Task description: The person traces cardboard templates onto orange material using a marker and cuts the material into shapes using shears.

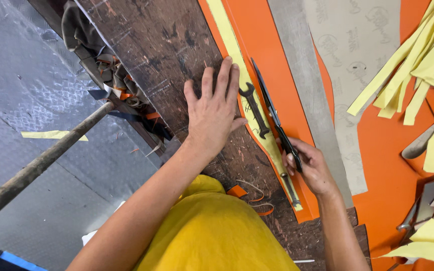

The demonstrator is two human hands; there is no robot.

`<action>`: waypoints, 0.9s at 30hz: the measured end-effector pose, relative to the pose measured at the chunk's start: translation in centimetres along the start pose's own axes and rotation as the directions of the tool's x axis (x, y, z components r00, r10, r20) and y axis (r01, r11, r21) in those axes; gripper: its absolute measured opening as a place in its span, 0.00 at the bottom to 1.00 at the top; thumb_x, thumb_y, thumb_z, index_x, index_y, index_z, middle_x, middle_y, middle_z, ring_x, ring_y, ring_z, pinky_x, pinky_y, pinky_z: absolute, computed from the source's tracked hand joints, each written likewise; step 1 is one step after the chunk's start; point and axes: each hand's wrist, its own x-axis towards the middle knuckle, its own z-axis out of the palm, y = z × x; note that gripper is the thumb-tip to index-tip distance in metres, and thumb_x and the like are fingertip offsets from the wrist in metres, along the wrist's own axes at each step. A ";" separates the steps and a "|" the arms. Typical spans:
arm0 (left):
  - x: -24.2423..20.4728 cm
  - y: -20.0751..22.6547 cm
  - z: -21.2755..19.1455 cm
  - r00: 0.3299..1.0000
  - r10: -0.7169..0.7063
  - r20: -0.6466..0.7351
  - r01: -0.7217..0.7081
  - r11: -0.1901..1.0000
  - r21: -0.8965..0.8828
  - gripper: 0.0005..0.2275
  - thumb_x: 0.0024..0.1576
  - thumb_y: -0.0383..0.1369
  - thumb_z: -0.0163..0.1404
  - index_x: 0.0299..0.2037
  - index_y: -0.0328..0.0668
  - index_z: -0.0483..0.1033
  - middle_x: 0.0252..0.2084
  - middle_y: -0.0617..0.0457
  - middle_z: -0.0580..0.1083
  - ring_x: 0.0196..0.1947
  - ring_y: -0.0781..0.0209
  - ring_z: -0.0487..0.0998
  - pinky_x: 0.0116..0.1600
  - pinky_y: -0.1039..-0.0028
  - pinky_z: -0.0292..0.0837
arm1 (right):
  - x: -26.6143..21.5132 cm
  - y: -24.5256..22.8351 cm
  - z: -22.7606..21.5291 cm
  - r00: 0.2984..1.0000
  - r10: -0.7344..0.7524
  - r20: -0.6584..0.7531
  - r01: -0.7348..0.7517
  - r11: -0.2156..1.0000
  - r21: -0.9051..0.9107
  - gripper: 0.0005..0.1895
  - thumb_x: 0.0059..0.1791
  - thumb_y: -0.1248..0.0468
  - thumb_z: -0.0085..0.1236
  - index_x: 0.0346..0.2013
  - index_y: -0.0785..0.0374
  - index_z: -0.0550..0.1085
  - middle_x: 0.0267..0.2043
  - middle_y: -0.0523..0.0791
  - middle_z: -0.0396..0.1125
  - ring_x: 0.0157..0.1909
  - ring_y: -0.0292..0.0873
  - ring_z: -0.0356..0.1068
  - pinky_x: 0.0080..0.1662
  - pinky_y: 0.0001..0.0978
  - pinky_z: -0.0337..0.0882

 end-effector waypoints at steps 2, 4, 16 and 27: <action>0.0 0.1 -0.2 1.000 -0.008 0.015 0.008 1.000 -0.007 0.53 0.38 0.57 0.66 0.72 0.36 0.56 0.73 0.46 0.52 0.67 0.42 0.57 0.63 0.38 0.57 | 0.2 -0.3 0.2 0.998 0.062 -0.031 -0.063 0.998 -0.022 0.23 0.50 0.62 0.59 0.58 0.68 0.75 0.25 0.39 0.64 0.24 0.32 0.61 0.28 0.26 0.62; 0.1 0.0 -0.1 1.000 -0.008 0.007 0.008 1.000 0.008 0.53 0.38 0.57 0.65 0.72 0.37 0.56 0.73 0.46 0.52 0.67 0.42 0.57 0.62 0.38 0.57 | 0.0 -0.6 0.2 0.994 0.100 -0.049 -0.102 0.994 -0.037 0.23 0.49 0.62 0.59 0.57 0.68 0.75 0.25 0.39 0.64 0.23 0.33 0.60 0.28 0.26 0.61; 0.2 -0.2 -0.2 1.000 -0.005 0.003 0.005 1.000 -0.005 0.52 0.39 0.57 0.64 0.71 0.37 0.57 0.73 0.46 0.52 0.67 0.43 0.57 0.62 0.37 0.57 | 1.9 -2.4 1.0 0.999 0.034 -0.012 -0.034 0.999 -0.007 0.21 0.50 0.64 0.57 0.58 0.69 0.74 0.27 0.39 0.64 0.24 0.32 0.60 0.29 0.25 0.61; 6.6 -7.3 0.0 0.968 -0.018 -0.249 0.006 0.999 -0.052 0.50 0.45 0.63 0.63 0.74 0.47 0.56 0.74 0.47 0.51 0.68 0.37 0.55 0.61 0.33 0.54 | 1.8 -2.7 1.3 0.996 0.089 -0.028 -0.090 0.996 -0.028 0.23 0.50 0.64 0.57 0.58 0.68 0.75 0.26 0.39 0.63 0.24 0.33 0.60 0.29 0.26 0.62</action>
